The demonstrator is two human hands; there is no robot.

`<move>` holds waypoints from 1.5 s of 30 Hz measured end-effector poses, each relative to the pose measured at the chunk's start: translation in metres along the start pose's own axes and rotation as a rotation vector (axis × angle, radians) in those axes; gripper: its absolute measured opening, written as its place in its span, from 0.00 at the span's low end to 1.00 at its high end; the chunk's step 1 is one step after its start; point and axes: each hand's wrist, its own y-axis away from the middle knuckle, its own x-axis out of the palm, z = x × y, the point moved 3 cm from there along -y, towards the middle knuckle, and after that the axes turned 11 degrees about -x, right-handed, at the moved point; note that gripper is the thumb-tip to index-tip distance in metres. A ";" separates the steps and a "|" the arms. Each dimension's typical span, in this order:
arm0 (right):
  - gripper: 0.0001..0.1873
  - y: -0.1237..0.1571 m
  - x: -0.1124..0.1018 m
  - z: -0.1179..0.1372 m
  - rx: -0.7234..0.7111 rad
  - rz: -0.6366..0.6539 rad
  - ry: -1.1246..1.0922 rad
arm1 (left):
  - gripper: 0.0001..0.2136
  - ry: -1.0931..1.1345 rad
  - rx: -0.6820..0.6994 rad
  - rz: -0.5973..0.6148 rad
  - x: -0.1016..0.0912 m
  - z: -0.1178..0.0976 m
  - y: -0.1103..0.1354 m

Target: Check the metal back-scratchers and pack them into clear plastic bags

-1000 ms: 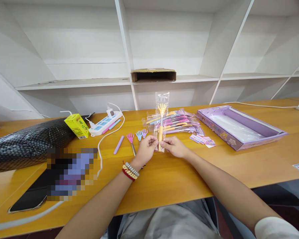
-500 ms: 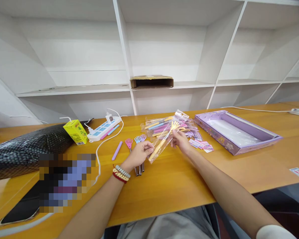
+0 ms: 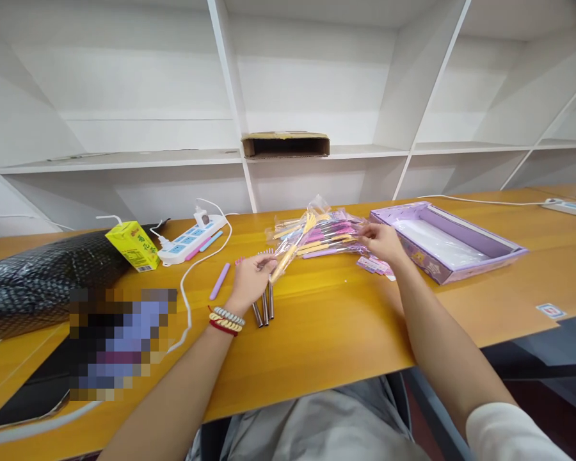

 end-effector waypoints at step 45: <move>0.08 0.015 0.047 0.020 -0.041 -0.394 0.099 | 0.14 0.370 -0.114 -0.012 0.004 0.003 -0.001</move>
